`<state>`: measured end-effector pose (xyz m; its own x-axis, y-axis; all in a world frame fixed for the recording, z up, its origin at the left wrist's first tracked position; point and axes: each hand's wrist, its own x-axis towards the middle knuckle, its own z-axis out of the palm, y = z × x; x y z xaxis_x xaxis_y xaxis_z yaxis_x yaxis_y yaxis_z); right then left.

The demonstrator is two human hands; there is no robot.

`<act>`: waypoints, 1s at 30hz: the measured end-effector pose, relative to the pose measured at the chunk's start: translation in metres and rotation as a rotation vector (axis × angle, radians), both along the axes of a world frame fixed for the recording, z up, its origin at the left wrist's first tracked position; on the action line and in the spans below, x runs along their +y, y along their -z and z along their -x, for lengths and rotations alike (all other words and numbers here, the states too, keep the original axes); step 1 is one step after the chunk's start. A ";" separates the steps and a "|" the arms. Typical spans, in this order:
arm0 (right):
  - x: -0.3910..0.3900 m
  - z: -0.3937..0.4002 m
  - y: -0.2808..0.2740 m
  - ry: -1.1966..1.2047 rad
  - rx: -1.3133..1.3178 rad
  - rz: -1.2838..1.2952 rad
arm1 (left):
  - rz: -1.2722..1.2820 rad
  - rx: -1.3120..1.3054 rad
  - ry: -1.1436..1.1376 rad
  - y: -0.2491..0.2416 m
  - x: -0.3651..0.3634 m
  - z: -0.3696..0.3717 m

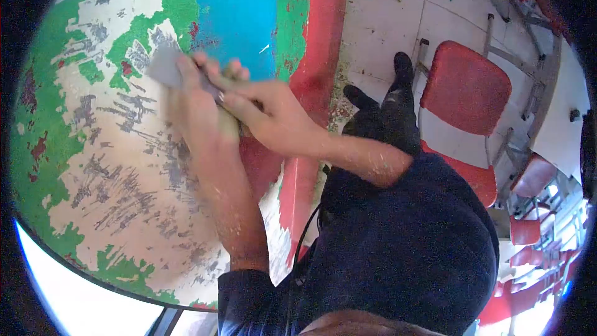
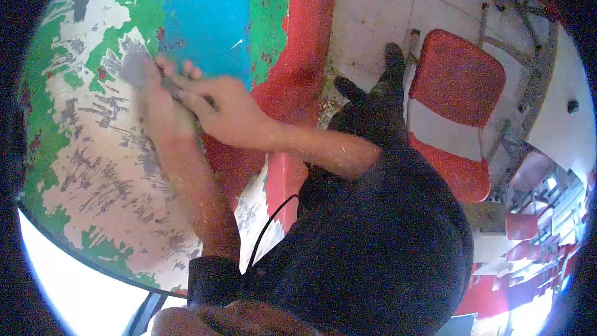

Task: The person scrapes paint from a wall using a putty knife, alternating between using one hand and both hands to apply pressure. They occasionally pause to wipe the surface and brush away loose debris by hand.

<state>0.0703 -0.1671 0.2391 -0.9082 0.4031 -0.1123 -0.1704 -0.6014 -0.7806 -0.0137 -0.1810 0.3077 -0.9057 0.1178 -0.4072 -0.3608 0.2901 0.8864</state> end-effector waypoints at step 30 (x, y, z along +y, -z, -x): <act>0.018 0.003 -0.005 0.047 -0.057 -0.153 | 0.048 -0.099 -0.092 0.003 0.011 -0.005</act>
<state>0.0677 -0.1492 0.2440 -0.8817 0.4617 -0.0971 -0.1487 -0.4674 -0.8715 -0.0090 -0.1695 0.3049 -0.8671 0.0148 -0.4979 -0.4724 0.2928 0.8313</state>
